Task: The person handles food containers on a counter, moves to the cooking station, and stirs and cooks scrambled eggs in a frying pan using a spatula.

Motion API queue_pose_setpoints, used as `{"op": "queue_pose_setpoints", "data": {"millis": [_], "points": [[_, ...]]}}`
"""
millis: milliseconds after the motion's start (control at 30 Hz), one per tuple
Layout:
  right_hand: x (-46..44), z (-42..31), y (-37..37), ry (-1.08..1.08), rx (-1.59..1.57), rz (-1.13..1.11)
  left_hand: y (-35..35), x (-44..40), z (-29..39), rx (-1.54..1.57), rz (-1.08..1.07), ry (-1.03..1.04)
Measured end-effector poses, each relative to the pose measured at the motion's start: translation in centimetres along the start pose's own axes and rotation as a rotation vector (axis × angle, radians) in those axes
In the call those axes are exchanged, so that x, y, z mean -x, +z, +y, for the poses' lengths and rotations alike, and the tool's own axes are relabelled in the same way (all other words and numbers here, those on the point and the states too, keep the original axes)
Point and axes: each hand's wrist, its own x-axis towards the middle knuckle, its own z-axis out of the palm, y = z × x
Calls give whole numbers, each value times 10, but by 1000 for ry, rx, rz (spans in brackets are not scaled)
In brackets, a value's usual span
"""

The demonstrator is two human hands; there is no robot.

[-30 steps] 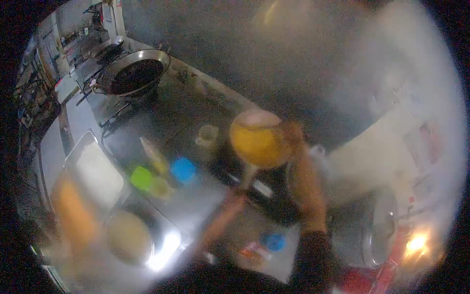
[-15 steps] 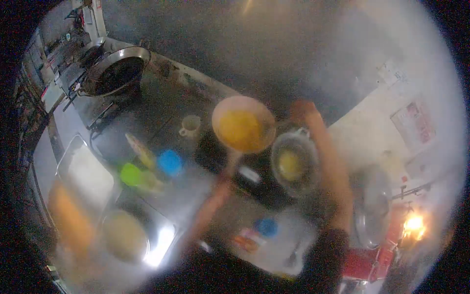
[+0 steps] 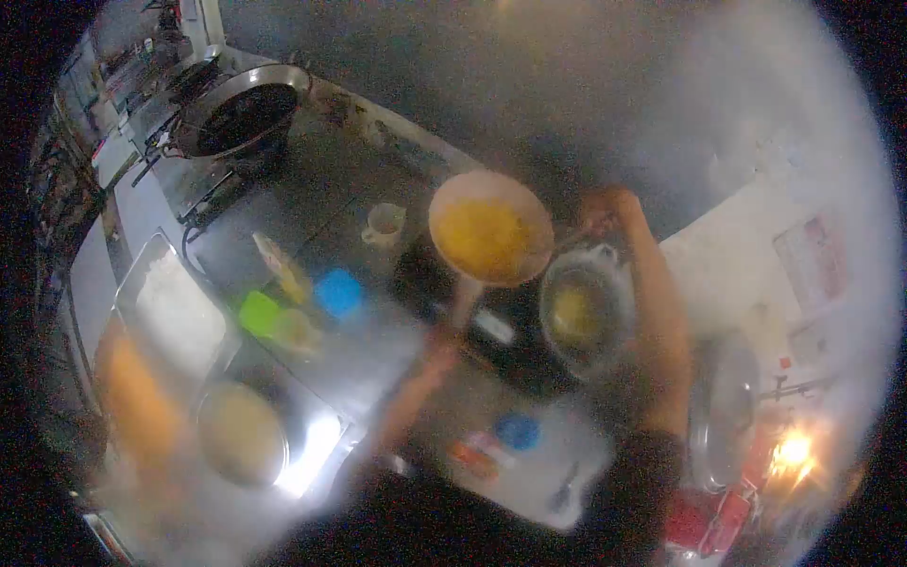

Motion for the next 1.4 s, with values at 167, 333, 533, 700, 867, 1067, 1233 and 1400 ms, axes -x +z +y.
{"op": "queue_pose_setpoints", "data": {"millis": [167, 333, 533, 700, 867, 1067, 1233, 1400], "points": [[25, 30, 65, -106, 143, 218, 59, -57, -106, -471, 179, 685], [52, 28, 163, -262, 258, 471, 11, -19, -30, 353, -182, 80], [46, 5, 250, -399, 271, 704, 12, -16, -34, 274, -128, 133], [31, 3, 252, -430, 312, 719, 27, -46, -99, 62, -58, 487], [86, 4, 199, -397, 414, 554, 31, -51, -87, -240, -14, 696], [155, -13, 193, -337, 466, 479, 6, -2, -14, -4, -69, 281], [114, -12, 269, -432, 431, 616, 24, -25, -45, 35, -25, 277], [69, -13, 277, -480, 425, 687, 15, -8, -28, 419, -140, 6]]}}
